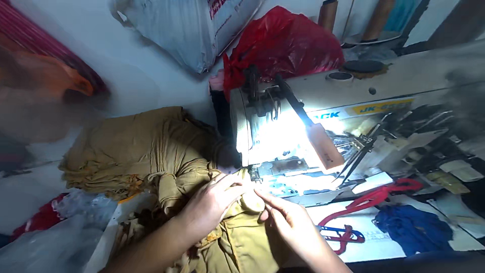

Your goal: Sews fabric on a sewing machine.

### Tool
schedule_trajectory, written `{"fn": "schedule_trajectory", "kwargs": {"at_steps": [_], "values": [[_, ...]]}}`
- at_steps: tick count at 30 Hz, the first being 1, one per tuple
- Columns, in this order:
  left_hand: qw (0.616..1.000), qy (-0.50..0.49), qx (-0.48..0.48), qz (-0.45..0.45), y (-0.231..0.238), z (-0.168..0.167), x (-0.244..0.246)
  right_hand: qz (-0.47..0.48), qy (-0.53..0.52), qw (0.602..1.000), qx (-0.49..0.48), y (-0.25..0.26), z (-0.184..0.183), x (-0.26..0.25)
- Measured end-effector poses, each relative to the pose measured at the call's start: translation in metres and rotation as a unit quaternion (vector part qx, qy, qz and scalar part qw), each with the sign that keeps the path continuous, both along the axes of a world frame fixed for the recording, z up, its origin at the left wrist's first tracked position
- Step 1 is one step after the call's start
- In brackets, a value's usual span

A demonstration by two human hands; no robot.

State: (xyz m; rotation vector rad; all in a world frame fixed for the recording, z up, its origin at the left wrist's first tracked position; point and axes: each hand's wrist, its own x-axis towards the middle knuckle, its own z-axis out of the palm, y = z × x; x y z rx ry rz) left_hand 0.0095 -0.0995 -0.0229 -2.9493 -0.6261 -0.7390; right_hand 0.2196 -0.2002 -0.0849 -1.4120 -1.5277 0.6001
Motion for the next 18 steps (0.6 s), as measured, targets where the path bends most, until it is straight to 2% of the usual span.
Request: {"fn": "schedule_trajectory", "kwargs": {"at_steps": [3,6,8,10,12,14,18], "values": [[0.999,0.015,-0.024,-0.044,0.011,0.001,0.007,-0.019,-0.109,0.994,-0.005,-0.003,0.011,0.001],[0.979,0.012,-0.167,-0.113,0.021,0.017,0.006,-0.055,-0.247,0.967,0.038,-0.004,0.023,-0.003],[0.961,0.009,-0.245,-0.13,0.031,0.031,0.004,-0.055,-0.284,0.954,0.081,0.004,0.026,-0.002],[0.968,0.024,-0.224,-0.109,0.043,0.041,0.0,-0.017,-0.251,0.959,0.134,0.017,0.026,0.004],[0.982,0.045,-0.168,-0.072,0.053,0.048,-0.004,0.065,-0.159,0.974,0.147,0.031,0.023,0.014],[0.984,0.057,-0.155,-0.07,0.061,0.05,-0.007,0.126,-0.093,0.975,0.155,0.04,0.02,0.022],[0.982,0.09,-0.146,-0.083,0.067,0.054,-0.007,0.165,-0.024,0.98,0.108,0.042,0.021,0.026]]}}
